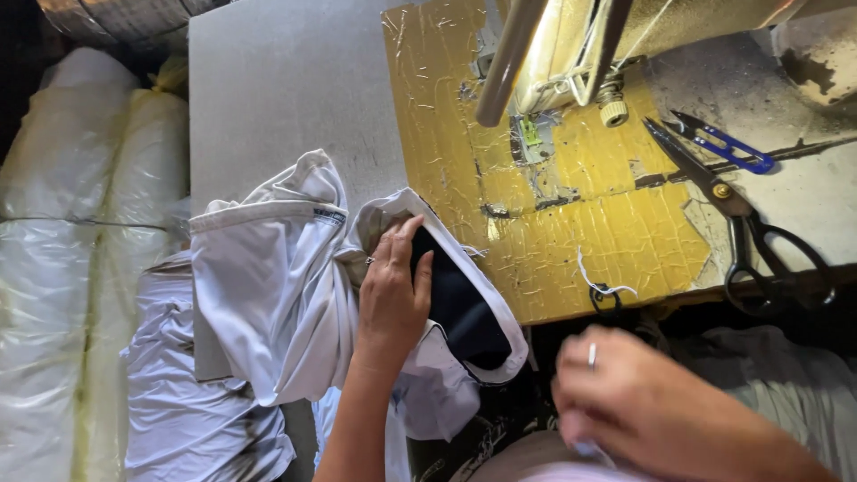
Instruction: Trimming excess fabric from the edges of garments using scissors at a sewing workstation.
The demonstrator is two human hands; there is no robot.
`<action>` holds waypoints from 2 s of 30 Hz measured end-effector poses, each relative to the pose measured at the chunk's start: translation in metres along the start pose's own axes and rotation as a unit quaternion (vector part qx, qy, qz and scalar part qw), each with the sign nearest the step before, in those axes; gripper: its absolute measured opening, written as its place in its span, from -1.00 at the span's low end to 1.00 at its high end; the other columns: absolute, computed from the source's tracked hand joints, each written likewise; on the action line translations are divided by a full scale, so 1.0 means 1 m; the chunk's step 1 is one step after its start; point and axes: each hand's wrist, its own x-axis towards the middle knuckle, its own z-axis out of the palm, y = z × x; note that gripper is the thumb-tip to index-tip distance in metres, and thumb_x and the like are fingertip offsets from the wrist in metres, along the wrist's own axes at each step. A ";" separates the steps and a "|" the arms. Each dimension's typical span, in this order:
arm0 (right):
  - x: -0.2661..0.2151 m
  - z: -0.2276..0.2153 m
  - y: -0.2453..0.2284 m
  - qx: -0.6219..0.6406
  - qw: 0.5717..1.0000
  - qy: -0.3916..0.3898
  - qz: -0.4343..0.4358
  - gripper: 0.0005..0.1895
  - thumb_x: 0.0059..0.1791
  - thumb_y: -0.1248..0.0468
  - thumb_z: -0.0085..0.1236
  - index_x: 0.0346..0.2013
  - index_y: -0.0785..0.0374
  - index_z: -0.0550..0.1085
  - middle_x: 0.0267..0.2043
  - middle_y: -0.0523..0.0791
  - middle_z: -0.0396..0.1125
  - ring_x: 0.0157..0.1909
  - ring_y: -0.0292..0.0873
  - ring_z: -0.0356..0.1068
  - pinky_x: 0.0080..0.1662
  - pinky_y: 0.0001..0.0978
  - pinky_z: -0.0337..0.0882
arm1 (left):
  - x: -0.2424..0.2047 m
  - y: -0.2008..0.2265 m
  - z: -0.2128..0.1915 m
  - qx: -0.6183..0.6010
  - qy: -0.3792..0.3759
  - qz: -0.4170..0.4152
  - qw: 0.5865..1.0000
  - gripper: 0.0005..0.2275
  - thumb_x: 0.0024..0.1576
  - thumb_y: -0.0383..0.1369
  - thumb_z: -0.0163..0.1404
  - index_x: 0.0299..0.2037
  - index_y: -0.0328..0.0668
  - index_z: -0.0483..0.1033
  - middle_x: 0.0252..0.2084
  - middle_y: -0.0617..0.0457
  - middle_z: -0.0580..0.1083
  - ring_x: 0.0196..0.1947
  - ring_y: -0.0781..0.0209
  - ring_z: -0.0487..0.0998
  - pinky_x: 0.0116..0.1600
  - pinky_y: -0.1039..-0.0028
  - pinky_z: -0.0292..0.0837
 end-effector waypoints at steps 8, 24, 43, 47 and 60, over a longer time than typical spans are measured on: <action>0.096 0.047 0.018 -0.141 0.939 0.297 0.099 -0.72 -0.07 0.14 0.32 -0.34 0.21 0.40 -0.05 0.00 0.36 0.03 0.06 0.22 0.05 -0.13 0.23 | -0.003 0.008 -0.005 -0.070 0.022 -0.012 0.997 -0.60 0.30 -0.50 -0.15 0.35 -0.21 0.11 0.32 -0.26 0.33 0.36 -0.26 0.34 0.33 0.11 0.28; 0.038 0.037 -0.006 0.055 0.925 0.360 0.107 -0.58 0.03 0.36 0.03 0.21 0.22 0.40 0.20 -0.04 0.35 -0.15 -0.15 0.39 -0.09 -0.41 0.39 | -0.008 0.044 0.008 -0.051 -0.038 0.058 0.996 -0.62 0.31 -0.36 -0.09 0.31 -0.22 0.21 0.46 -0.37 0.15 0.56 -0.45 -0.14 0.46 -0.15 -0.03; 0.066 -0.007 0.008 0.002 0.928 0.374 0.000 -0.36 0.00 0.37 0.21 0.34 0.25 0.20 0.23 0.02 0.34 0.28 0.07 0.33 0.28 -0.08 0.30 | -0.029 0.025 0.034 0.066 0.013 0.086 0.994 -0.57 0.23 -0.13 -0.07 0.17 -0.29 0.39 0.05 -0.44 0.33 0.09 -0.53 0.28 0.29 -0.33 -0.11; 0.088 -0.017 0.007 -0.017 0.917 0.397 -0.031 -0.79 0.04 0.35 0.15 -0.05 0.35 0.47 -0.13 0.01 0.45 -0.13 0.01 0.49 -0.10 -0.22 0.46 | -0.024 0.031 0.029 0.063 0.032 0.073 0.995 -0.64 0.26 -0.18 -0.15 0.15 -0.25 0.40 -0.02 -0.41 0.34 -0.06 -0.51 0.27 0.25 -0.27 -0.03; 0.053 0.001 0.049 -0.230 0.917 0.190 0.266 -0.76 0.04 0.00 0.02 -0.37 0.03 0.47 -0.41 -0.21 0.41 -0.25 -0.02 0.33 -0.16 -0.08 0.26 | 0.019 0.057 0.035 0.107 -0.037 0.063 0.992 -0.61 0.25 -0.09 -0.02 0.24 0.04 0.44 0.37 -0.27 0.32 0.47 -0.50 0.04 0.39 -0.42 -0.23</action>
